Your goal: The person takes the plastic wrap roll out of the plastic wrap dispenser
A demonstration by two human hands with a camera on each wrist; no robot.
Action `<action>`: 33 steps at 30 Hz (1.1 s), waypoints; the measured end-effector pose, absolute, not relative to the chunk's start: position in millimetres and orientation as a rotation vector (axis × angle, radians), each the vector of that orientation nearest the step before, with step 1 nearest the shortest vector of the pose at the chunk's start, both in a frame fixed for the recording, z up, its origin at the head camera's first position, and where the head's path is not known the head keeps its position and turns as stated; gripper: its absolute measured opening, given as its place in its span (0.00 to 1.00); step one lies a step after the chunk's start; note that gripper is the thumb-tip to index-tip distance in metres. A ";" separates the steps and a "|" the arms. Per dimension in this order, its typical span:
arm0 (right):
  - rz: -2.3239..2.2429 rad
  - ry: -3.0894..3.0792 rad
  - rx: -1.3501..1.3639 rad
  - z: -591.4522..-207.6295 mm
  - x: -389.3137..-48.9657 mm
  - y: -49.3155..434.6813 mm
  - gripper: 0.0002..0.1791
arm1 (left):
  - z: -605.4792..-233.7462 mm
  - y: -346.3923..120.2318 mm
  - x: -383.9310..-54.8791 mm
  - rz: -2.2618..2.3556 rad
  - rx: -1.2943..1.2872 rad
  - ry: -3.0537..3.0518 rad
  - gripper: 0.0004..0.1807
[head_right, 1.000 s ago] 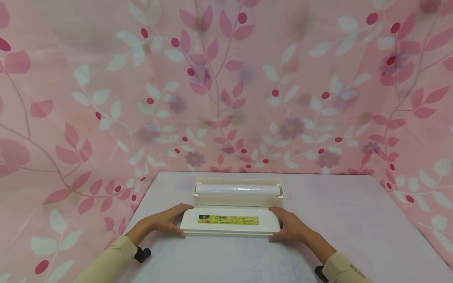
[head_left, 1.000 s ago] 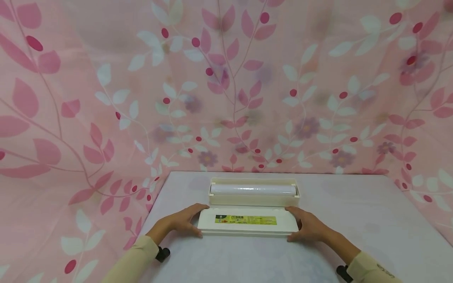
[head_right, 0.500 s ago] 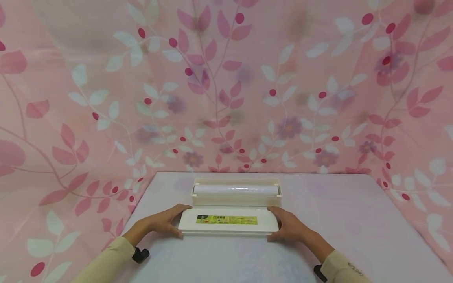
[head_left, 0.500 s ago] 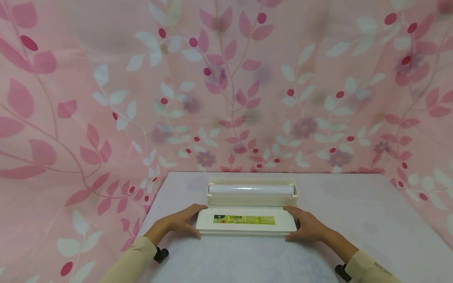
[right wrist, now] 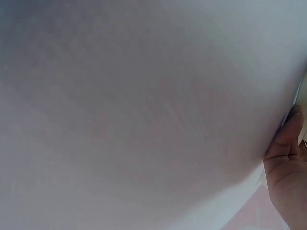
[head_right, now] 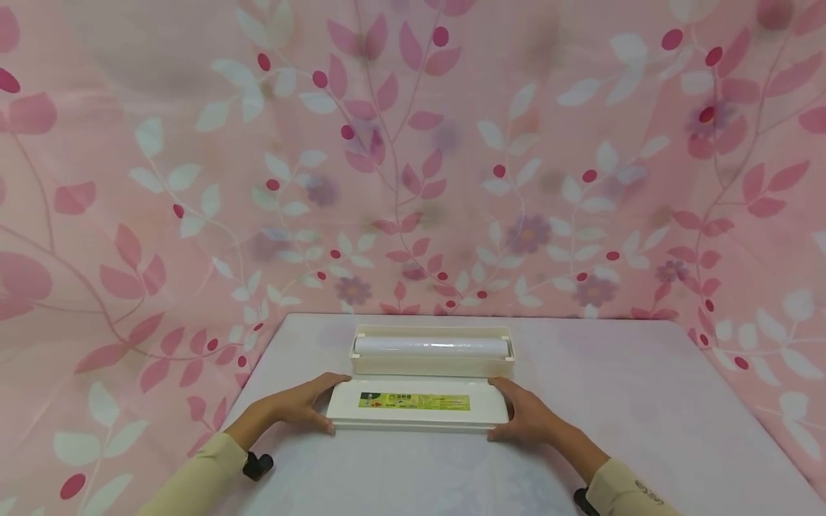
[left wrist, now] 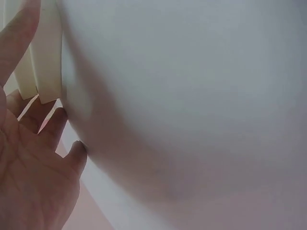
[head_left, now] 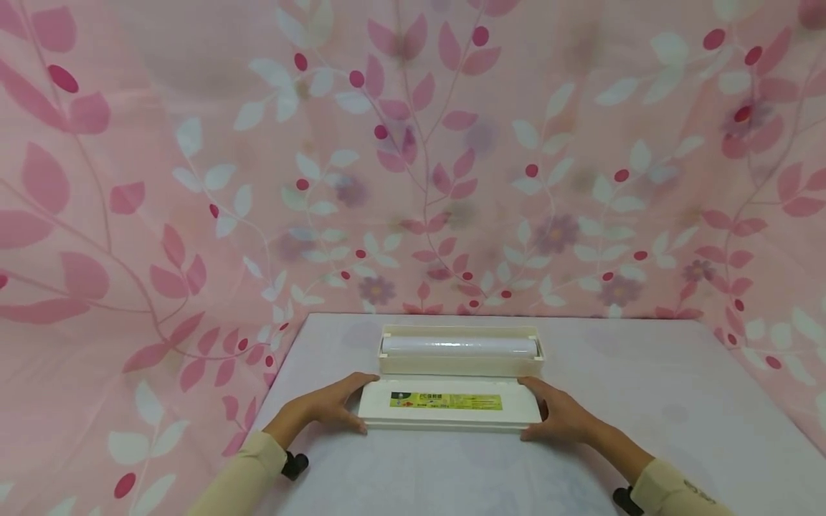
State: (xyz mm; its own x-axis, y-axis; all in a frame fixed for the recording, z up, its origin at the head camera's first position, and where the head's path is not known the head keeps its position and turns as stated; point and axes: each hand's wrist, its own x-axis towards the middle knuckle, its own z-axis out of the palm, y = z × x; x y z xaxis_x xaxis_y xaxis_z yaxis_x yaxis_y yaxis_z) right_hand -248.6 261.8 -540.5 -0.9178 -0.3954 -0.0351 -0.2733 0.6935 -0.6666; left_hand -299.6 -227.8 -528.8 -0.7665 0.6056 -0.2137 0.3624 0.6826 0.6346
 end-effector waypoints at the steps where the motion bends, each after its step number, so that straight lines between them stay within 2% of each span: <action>1: -1.040 2.717 -0.536 -541.5 -248.6 261.3 0.58 | -529.1 -228.4 -299.5 0.811 0.749 2.488 0.55; 15: -1.047 2.742 -0.543 -545.7 -242.3 264.7 0.58 | -526.1 -223.2 -297.8 0.747 0.758 2.532 0.56; 24: -1.049 2.780 -0.439 -545.6 -241.7 260.3 0.59 | -518.7 -222.5 -304.2 0.651 0.751 2.606 0.57; 30: -1.054 2.776 -0.472 -543.8 -238.0 262.8 0.61 | -521.2 -224.7 -300.4 0.682 0.793 2.616 0.62; 33: -1.059 2.809 -0.516 -541.7 -231.9 267.5 0.60 | -523.6 -226.2 -296.1 0.668 0.835 2.647 0.60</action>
